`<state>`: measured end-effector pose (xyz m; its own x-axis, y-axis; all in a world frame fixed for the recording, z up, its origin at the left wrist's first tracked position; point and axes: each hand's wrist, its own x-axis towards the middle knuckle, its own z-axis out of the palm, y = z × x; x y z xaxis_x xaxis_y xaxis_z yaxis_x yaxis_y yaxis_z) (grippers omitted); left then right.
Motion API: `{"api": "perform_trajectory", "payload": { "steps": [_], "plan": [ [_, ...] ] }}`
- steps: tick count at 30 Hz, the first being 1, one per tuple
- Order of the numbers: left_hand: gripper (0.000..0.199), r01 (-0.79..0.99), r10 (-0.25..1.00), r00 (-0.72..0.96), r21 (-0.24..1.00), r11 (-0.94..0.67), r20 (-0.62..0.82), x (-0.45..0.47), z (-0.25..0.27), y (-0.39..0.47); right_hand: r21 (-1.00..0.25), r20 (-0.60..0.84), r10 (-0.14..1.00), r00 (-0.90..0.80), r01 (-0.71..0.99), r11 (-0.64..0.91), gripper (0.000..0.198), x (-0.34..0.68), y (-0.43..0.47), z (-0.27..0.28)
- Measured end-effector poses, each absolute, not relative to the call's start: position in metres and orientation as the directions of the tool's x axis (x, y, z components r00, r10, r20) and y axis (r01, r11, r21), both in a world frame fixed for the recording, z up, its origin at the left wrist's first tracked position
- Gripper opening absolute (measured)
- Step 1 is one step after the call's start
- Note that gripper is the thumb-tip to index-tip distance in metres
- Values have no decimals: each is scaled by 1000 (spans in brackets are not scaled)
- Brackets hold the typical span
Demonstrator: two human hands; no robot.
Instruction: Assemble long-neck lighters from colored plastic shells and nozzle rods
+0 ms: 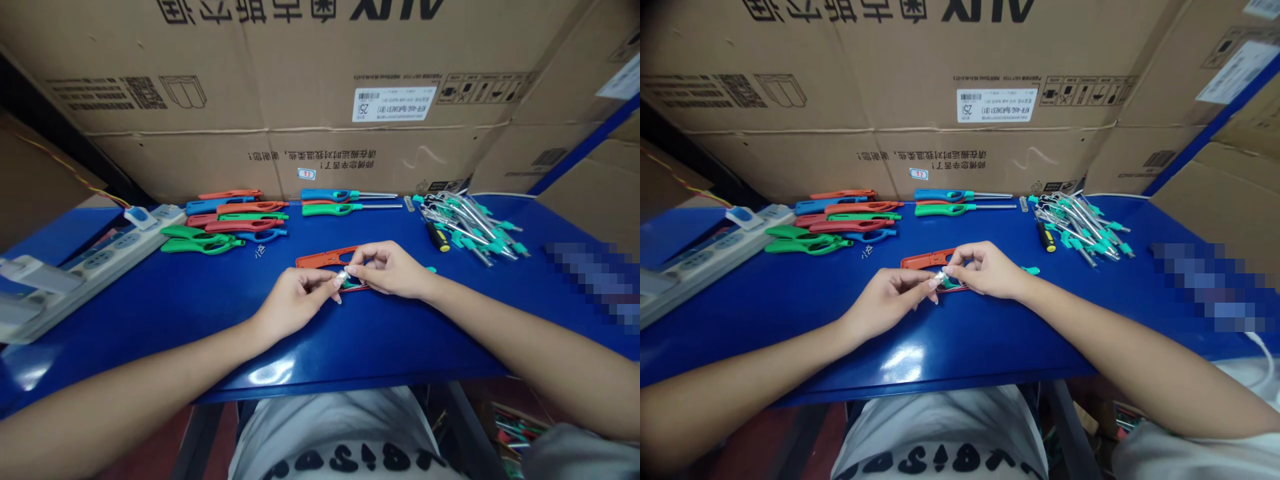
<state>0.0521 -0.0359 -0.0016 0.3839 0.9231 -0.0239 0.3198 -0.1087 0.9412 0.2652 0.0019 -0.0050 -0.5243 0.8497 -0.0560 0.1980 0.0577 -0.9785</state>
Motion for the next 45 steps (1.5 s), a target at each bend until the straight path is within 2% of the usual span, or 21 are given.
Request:
{"api": "perform_trajectory", "payload": {
  "steps": [4, 13, 28, 37, 45],
  "plan": [
    [37, 322, 921, 389, 940, -111, -25, 53, 1, -35, -975, -63, 843, -534, 213, 62, 41, 265, 3, -2],
    [31, 248, 933, 334, 968, 49, -133, 52, 6, -30, -985, -41, 839, -543, 162, 57, 37, 270, 12, -3],
    [34, 269, 929, 348, 963, 28, -125, 51, 6, -28, -988, -54, 842, -537, 151, 32, 37, 270, 12, -4],
    [34, 320, 919, 391, 943, -87, -48, 50, 5, -28, -991, -39, 840, -542, 128, 37, 42, 267, 7, -7],
    [34, 379, 877, 468, 921, -91, -106, 38, 12, -19, -978, -35, 825, -564, 189, 87, 35, 268, 9, -5]
  ]
}}
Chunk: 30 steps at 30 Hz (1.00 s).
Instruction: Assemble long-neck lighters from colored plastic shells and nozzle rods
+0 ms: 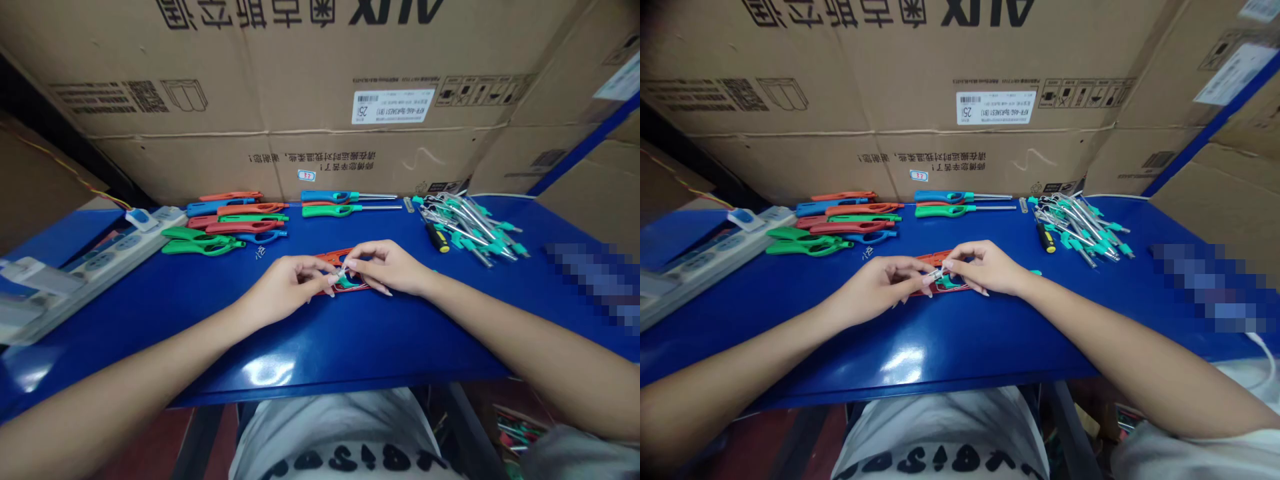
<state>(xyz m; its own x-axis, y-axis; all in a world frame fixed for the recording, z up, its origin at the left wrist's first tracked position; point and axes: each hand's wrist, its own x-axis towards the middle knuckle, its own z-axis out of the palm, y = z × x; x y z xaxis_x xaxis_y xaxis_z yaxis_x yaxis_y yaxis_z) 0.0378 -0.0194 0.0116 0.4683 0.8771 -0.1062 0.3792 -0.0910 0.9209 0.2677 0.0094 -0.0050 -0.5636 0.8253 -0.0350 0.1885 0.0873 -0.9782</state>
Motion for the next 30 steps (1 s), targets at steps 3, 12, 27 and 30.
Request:
{"api": "perform_trajectory", "payload": {
  "steps": [3, 12, 27, 30],
  "plan": [
    [27, 463, 885, 463, 865, -194, -50, 30, 19, -18, -979, -31, 850, -526, 188, 81, 32, 267, 9, -3],
    [20, 665, 826, 563, 583, -467, 20, 22, 30, -15, -985, -11, 860, -511, 152, 78, 29, 266, 10, -4],
    [15, 760, 826, 564, 394, -517, -5, 22, 33, -17, -987, -22, 860, -510, 150, 64, 31, 266, 10, -5],
    [15, 756, 822, 570, 399, -518, -12, 22, 31, -17, -984, -29, 860, -509, 164, 64, 30, 266, 10, -4]
  ]
}}
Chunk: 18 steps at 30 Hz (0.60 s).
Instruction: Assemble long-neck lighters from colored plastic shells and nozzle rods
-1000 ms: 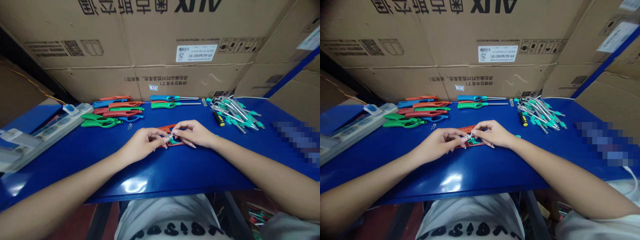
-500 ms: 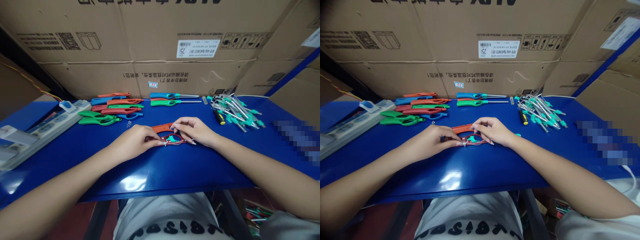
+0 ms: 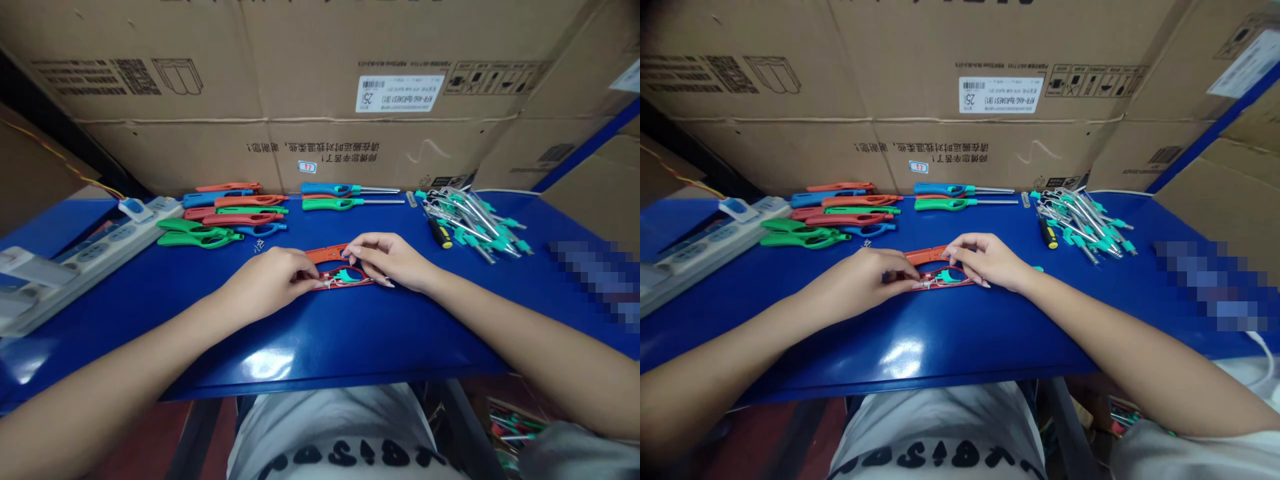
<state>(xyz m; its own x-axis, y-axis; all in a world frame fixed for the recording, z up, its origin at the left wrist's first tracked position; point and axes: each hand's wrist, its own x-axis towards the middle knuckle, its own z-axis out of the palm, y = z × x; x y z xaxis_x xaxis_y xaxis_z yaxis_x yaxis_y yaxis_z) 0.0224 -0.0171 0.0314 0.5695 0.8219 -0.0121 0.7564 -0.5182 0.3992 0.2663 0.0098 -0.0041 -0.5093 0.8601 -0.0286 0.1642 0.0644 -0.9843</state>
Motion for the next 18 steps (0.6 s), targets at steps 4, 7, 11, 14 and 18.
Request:
{"api": "perform_trajectory", "payload": {
  "steps": [4, 7, 11, 14, 18],
  "plan": [
    [13, 726, 810, 586, 432, -535, 18, 23, 30, -17, -983, -33, 859, -510, 171, 64, 29, 266, 10, -4],
    [12, 707, 805, 592, 450, -545, 46, 24, 28, -17, -984, -36, 859, -510, 170, 60, 29, 266, 9, -3],
    [12, 703, 806, 588, 447, -552, 70, 23, 25, -18, -982, -42, 863, -503, 182, 58, 33, 266, 8, -3],
    [12, 697, 801, 591, 443, -564, 90, 23, 25, -19, -976, -56, 834, -549, 205, 70, 39, 267, 6, -2],
    [12, 705, 809, 582, 445, -552, 83, 22, 26, -19, -958, -26, 799, -601, 242, 151, 39, 269, 4, -3]
  ]
}}
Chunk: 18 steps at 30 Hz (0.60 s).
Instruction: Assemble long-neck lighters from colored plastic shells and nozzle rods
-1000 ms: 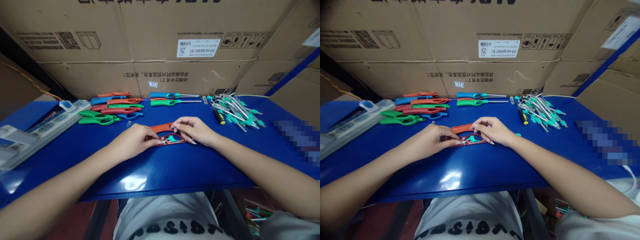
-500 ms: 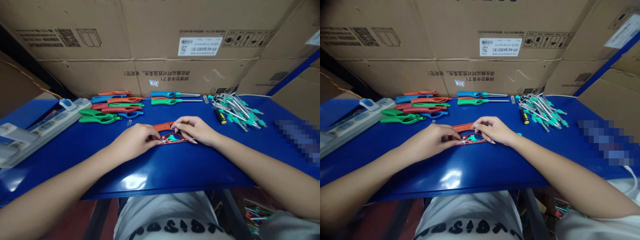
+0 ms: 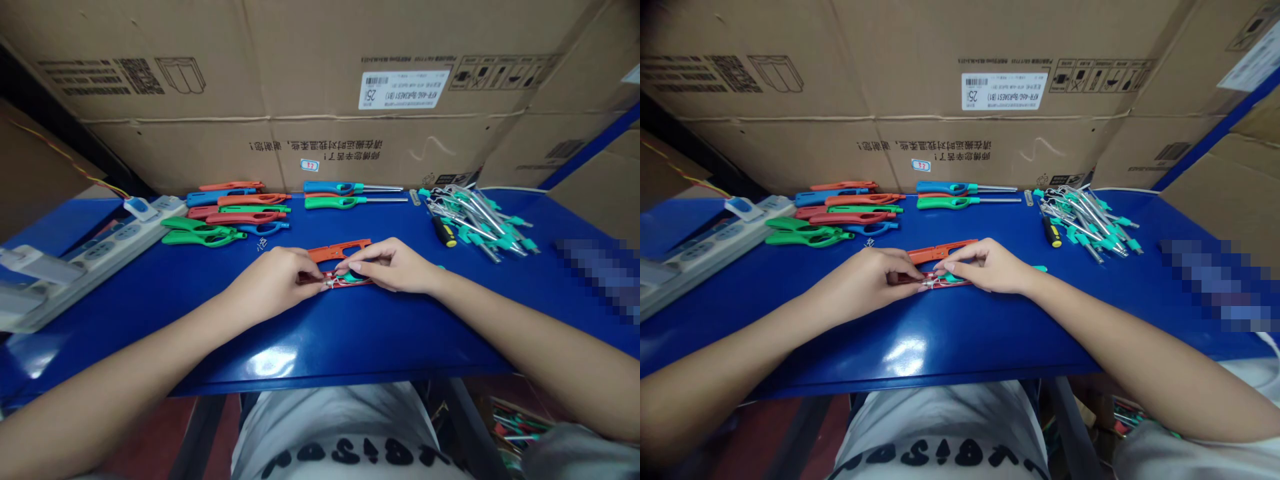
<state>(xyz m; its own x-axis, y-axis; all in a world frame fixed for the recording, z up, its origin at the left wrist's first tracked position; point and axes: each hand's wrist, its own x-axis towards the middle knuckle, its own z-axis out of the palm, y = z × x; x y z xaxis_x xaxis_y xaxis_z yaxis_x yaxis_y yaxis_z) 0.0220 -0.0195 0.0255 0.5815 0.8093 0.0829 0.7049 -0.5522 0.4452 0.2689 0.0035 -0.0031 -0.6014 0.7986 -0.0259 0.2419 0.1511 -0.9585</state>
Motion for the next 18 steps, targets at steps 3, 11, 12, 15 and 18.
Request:
{"api": "perform_trajectory", "payload": {
  "steps": [3, 11, 12, 15, 18],
  "plan": [
    [11, 712, 821, 566, 458, -533, 75, 22, 24, -19, -929, 64, 770, -635, 244, 278, 31, 270, 3, -5],
    [8, 710, 840, 539, 504, -492, 60, 22, 22, -18, -850, 181, 679, -712, 234, 473, 25, 271, 2, -7],
    [8, 711, 843, 535, 508, -486, 58, 23, 22, -17, -835, 198, 672, -713, 236, 497, 25, 271, 2, -7],
    [8, 712, 845, 532, 512, -480, 52, 23, 22, -17, -792, 243, 650, -720, 240, 562, 24, 270, 1, -6],
    [7, 706, 837, 545, 509, -492, 52, 22, 23, -17, -766, 263, 635, -727, 243, 596, 23, 270, 1, -6]
  ]
}}
